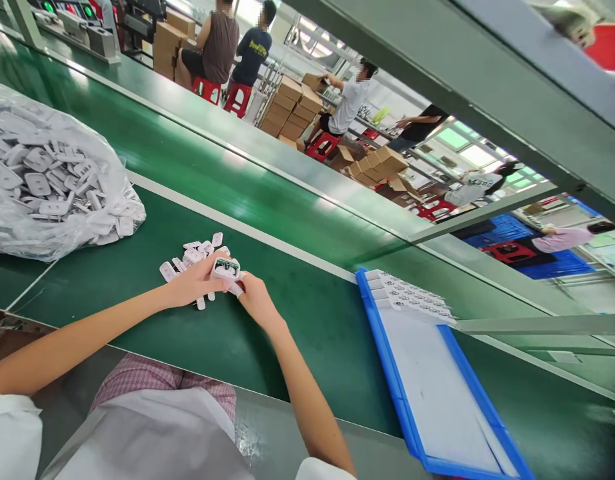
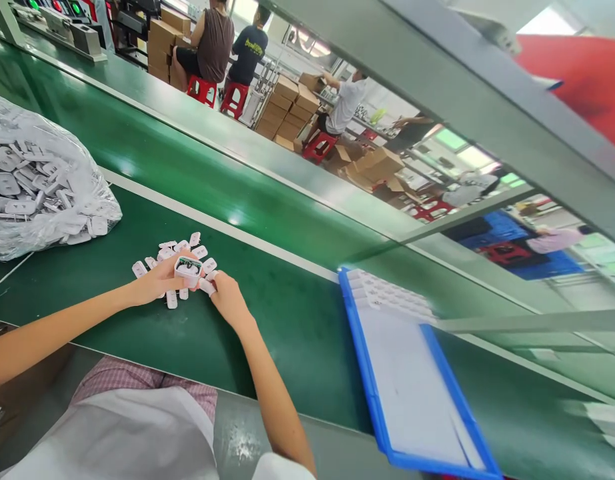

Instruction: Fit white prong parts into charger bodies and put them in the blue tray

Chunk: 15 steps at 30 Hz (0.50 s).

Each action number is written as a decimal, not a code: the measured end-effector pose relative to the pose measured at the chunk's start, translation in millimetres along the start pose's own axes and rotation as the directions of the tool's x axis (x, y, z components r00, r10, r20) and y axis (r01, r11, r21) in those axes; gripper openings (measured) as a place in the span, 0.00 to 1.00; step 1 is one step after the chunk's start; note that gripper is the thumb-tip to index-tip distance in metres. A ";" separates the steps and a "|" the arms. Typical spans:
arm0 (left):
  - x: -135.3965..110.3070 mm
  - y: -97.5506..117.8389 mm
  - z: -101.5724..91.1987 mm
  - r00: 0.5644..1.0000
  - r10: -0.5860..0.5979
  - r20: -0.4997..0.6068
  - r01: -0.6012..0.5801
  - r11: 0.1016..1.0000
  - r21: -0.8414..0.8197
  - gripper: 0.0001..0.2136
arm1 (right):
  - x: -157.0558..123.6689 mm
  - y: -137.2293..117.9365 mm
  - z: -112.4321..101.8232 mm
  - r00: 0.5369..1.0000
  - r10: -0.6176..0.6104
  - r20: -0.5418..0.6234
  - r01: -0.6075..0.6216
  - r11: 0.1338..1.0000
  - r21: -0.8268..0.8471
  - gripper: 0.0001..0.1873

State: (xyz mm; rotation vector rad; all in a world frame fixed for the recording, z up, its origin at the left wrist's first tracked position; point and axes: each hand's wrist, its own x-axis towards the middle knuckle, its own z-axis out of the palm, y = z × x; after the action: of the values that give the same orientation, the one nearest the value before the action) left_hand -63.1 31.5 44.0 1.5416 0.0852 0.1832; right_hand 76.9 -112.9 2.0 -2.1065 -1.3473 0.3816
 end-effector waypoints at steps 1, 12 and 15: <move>-0.1 0.5 0.6 0.999 0.003 0.047 -0.001 0.999 -0.054 0.15 | 5.6 -0.4 -9.3 1.000 0.011 0.007 -0.012 0.992 0.127 0.11; 2.2 -9.2 12.2 0.985 -0.043 0.165 -0.034 0.901 0.433 0.13 | -17.3 -41.1 -53.1 0.984 0.102 0.143 -0.175 0.652 0.738 0.13; 0.0 -5.6 15.7 0.986 -0.107 0.132 0.036 0.890 0.454 0.15 | -17.8 -35.1 -45.7 0.983 0.117 0.140 -0.182 0.625 0.759 0.12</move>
State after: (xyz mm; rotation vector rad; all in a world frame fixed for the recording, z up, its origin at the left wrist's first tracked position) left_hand -60.0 15.9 38.9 2.0095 0.0646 -0.0198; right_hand 68.2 -133.3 58.1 -1.4590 -0.7998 0.9383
